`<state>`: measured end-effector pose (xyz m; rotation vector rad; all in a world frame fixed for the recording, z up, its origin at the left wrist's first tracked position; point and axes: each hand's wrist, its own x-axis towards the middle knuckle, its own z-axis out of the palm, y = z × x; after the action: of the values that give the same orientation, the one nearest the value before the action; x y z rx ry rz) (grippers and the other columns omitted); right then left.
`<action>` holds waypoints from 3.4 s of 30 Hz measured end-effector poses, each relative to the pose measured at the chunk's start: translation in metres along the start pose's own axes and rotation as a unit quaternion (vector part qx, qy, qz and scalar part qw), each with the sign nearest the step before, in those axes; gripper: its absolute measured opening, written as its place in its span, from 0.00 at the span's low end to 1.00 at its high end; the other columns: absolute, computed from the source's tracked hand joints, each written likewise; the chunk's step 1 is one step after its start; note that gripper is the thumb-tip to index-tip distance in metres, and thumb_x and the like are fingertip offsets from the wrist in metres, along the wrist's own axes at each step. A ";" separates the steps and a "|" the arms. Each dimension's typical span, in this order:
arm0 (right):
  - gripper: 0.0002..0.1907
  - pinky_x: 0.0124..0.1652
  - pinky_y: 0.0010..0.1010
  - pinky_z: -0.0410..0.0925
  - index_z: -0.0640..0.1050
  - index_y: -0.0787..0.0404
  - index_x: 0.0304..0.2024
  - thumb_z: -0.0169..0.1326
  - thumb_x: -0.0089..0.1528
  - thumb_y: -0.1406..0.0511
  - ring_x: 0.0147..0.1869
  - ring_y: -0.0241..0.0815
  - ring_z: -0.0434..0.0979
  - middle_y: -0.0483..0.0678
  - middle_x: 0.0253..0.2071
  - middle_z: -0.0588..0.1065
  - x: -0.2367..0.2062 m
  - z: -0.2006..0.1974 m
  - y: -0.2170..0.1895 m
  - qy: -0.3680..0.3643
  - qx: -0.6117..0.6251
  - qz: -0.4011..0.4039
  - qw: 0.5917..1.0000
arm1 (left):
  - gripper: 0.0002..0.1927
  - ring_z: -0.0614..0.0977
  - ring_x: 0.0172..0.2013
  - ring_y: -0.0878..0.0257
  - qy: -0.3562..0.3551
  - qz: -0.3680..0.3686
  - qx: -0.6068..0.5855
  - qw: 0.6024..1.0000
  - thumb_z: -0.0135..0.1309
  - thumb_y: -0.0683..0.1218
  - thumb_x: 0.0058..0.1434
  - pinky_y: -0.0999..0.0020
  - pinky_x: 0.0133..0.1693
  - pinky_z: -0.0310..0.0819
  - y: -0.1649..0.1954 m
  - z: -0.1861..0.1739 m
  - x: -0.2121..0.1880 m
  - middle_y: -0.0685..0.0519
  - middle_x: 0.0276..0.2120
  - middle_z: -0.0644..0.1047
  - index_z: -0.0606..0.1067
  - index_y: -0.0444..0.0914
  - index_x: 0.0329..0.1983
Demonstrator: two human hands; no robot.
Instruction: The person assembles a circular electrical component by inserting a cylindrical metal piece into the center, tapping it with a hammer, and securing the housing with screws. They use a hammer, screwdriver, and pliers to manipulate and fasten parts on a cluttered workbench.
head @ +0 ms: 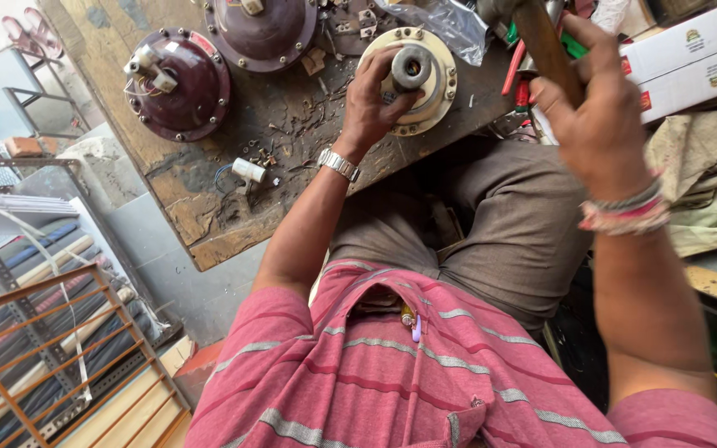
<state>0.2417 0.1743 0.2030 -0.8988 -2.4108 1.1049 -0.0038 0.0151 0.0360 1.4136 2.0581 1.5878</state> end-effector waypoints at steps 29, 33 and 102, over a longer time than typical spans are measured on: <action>0.33 0.41 0.47 0.71 0.63 0.58 0.76 0.57 0.70 0.68 0.40 0.60 0.78 0.60 0.39 0.77 -0.022 0.057 -0.022 -0.026 -0.110 -0.144 0.983 | 0.30 0.84 0.55 0.55 -0.023 -0.044 -0.049 0.998 0.72 0.47 0.55 0.60 0.58 0.79 -0.010 -0.007 0.005 0.49 0.52 0.81 0.74 0.40 0.59; 0.31 0.41 0.40 0.71 0.61 0.57 0.78 0.56 0.74 0.69 0.40 0.52 0.78 0.59 0.43 0.77 -0.051 0.018 -0.034 0.049 -0.059 -0.210 0.975 | 0.30 0.83 0.56 0.54 -0.026 -0.023 -0.084 0.996 0.72 0.46 0.57 0.60 0.61 0.80 -0.011 -0.006 0.006 0.47 0.54 0.80 0.72 0.38 0.61; 0.34 0.37 0.51 0.69 0.62 0.52 0.77 0.57 0.71 0.64 0.33 0.60 0.74 0.59 0.31 0.73 -0.050 0.053 0.002 -0.055 -0.161 -0.156 0.973 | 0.39 0.74 0.56 0.45 0.033 0.054 0.051 0.997 0.76 0.46 0.42 0.53 0.58 0.72 -0.040 0.020 -0.003 0.44 0.55 0.69 0.69 0.34 0.56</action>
<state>0.2511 0.1125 0.1651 -0.5280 -2.7540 0.6754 -0.0118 0.0267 -0.0066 1.5528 2.1631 1.6106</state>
